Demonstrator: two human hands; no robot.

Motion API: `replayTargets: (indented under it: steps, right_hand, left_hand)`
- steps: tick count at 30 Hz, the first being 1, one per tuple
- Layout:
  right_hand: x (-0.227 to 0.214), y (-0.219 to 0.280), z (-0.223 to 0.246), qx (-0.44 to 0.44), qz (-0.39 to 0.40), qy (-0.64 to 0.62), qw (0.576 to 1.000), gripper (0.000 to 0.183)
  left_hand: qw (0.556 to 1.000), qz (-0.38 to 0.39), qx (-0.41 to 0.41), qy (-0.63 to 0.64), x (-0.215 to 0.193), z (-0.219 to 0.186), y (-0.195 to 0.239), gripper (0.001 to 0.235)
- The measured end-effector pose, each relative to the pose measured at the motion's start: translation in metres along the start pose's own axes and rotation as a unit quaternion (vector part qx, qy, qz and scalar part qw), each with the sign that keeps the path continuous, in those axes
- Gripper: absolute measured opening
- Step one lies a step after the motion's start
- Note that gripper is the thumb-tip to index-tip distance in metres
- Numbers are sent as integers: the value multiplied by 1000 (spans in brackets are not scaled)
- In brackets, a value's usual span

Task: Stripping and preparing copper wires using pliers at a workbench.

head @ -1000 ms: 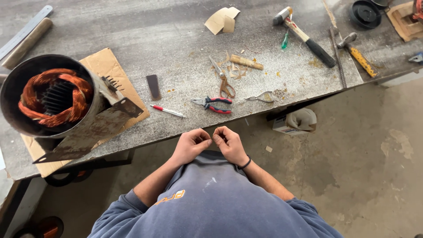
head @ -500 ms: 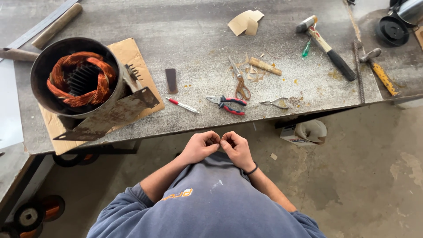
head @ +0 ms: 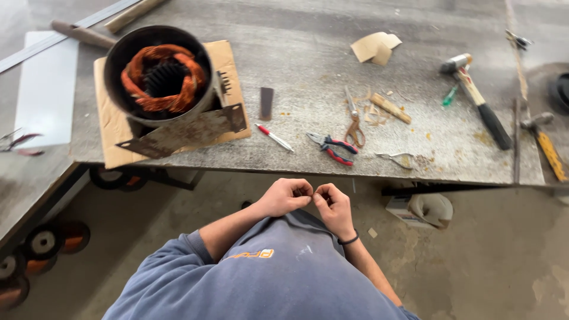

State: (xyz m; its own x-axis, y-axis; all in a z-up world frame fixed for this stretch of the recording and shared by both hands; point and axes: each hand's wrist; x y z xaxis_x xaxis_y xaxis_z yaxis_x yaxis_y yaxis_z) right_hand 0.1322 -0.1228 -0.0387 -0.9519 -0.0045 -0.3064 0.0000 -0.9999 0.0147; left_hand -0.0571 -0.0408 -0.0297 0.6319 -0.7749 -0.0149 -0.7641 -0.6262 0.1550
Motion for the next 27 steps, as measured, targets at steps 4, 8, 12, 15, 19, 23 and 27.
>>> replayTargets:
  steps: [4, 8, 12, 15, 19, 23, 27]
  right_hand:
    - [2, -1, 8, -6, -4, -32, 999, 10]
    - [0, -1, 4, -19, 22, -93, 995, 13]
    - [2, -1, -15, -9, 33, -73, 997, 13]
    - [2, -3, -16, 0, 35, -90, 995, 13]
    - [-1, -1, -22, 3, 32, -147, 989, 13]
    - [-9, 2, -28, 11, -3, -182, 983, 13]
    - [-12, 1, -30, 24, -42, -166, 985, 13]
  left_hand:
    - [1000, -12, -1, -27, 1, 0, 5, 17]
    - [999, 6, 8, -31, 1, 6, 7, 18]
    - [995, 11, 16, -93, 0, 1, 12, 20]
    - [995, 19, 5, -98, -2, 2, 13, 22]
    - [998, 56, 9, -37, -1, -5, 15, 20]
    - [994, 101, -19, 44, 3, -11, 12, 19]
    - [994, 83, 39, -55, 1, -23, 11, 17]
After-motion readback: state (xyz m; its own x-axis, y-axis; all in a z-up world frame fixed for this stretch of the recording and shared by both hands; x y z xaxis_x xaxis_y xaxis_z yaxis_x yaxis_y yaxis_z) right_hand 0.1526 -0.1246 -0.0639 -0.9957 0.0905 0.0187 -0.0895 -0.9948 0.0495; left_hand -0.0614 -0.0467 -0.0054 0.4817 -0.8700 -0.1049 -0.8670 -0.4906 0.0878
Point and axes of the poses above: each hand's wrist, its own y-axis away from the middle knuckle, its own x-axis out of the palm, z = x × y, and after that the axes turned 8 degrees about z, right-handed
